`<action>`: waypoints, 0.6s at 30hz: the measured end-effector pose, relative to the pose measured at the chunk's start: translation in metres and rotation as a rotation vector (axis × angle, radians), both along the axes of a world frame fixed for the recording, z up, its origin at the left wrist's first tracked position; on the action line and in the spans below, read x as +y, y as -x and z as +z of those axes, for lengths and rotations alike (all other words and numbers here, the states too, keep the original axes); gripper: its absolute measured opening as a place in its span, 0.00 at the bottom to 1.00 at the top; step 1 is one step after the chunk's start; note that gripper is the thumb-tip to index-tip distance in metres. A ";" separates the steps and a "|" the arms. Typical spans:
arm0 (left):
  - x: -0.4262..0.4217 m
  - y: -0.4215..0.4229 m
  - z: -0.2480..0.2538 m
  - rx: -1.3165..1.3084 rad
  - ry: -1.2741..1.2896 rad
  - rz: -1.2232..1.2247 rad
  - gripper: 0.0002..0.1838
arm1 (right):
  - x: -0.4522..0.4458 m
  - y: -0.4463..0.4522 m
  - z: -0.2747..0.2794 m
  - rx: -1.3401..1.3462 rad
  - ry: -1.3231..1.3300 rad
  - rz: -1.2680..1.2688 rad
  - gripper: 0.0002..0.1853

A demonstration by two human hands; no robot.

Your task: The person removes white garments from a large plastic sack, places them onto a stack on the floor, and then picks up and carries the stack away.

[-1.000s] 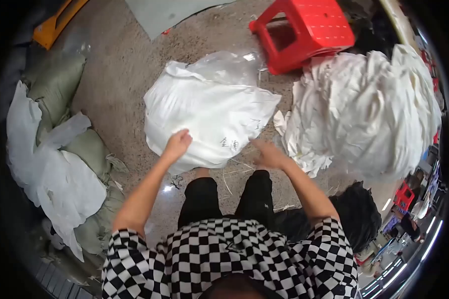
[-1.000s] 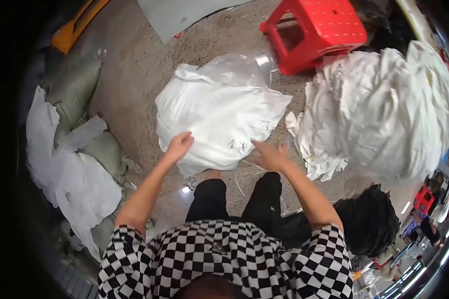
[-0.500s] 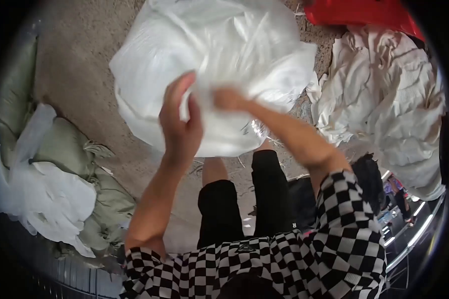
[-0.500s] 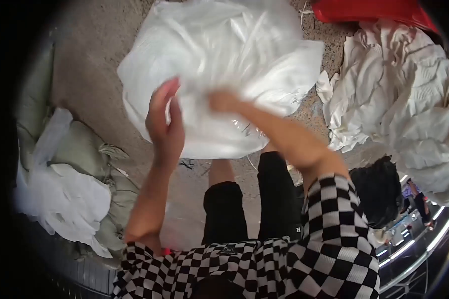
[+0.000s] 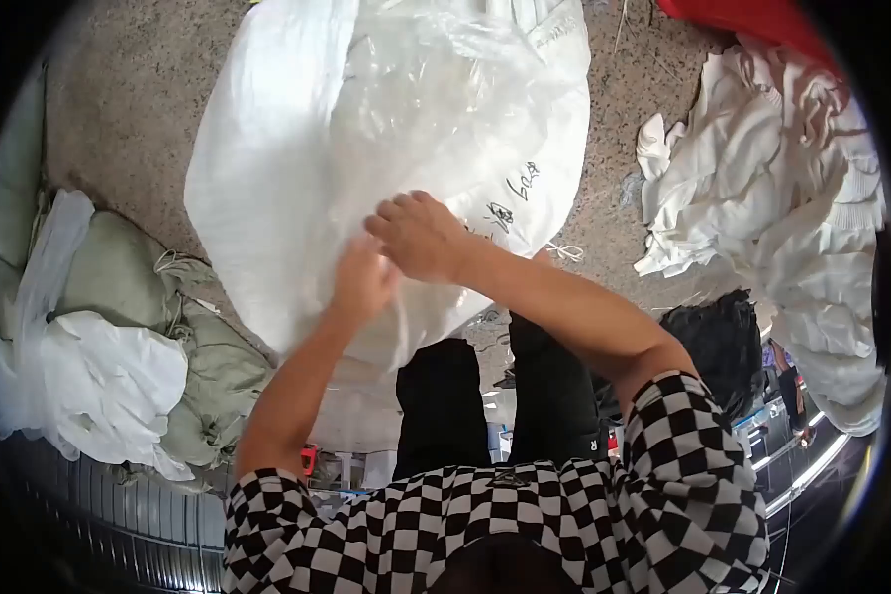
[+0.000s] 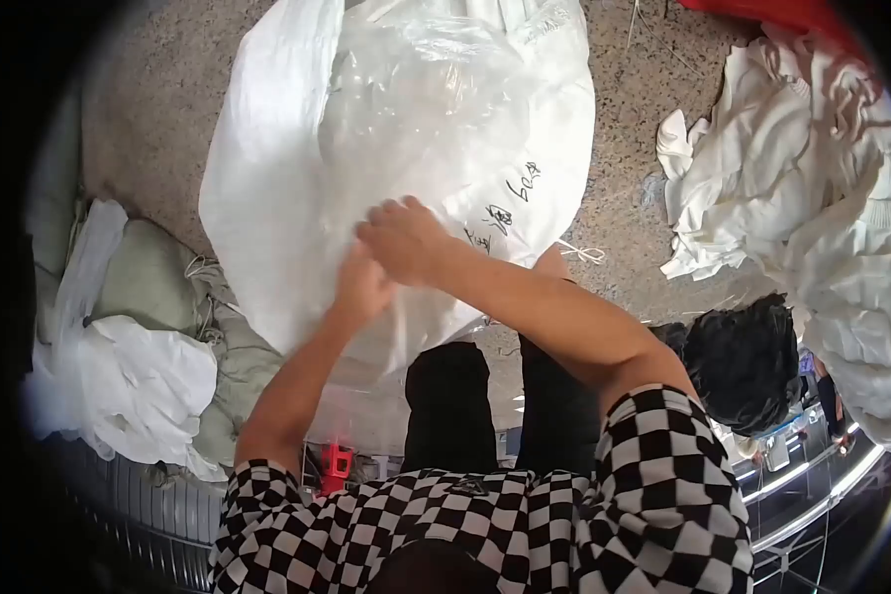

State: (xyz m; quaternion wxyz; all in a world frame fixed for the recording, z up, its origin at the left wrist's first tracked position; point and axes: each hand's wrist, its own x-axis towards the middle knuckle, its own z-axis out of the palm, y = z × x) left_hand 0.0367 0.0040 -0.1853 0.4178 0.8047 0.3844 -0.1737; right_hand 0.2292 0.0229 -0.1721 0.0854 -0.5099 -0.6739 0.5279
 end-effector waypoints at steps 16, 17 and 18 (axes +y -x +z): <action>0.079 0.034 -0.013 0.180 0.455 1.447 0.27 | -0.150 -0.118 -0.029 -0.494 0.640 0.036 0.12; 0.075 0.013 0.001 0.336 0.184 1.188 0.24 | -0.126 -0.113 -0.027 -0.410 0.513 -0.030 0.09; 0.072 -0.007 0.014 0.373 -0.055 0.953 0.22 | -0.091 -0.106 -0.019 -0.379 0.489 -0.095 0.09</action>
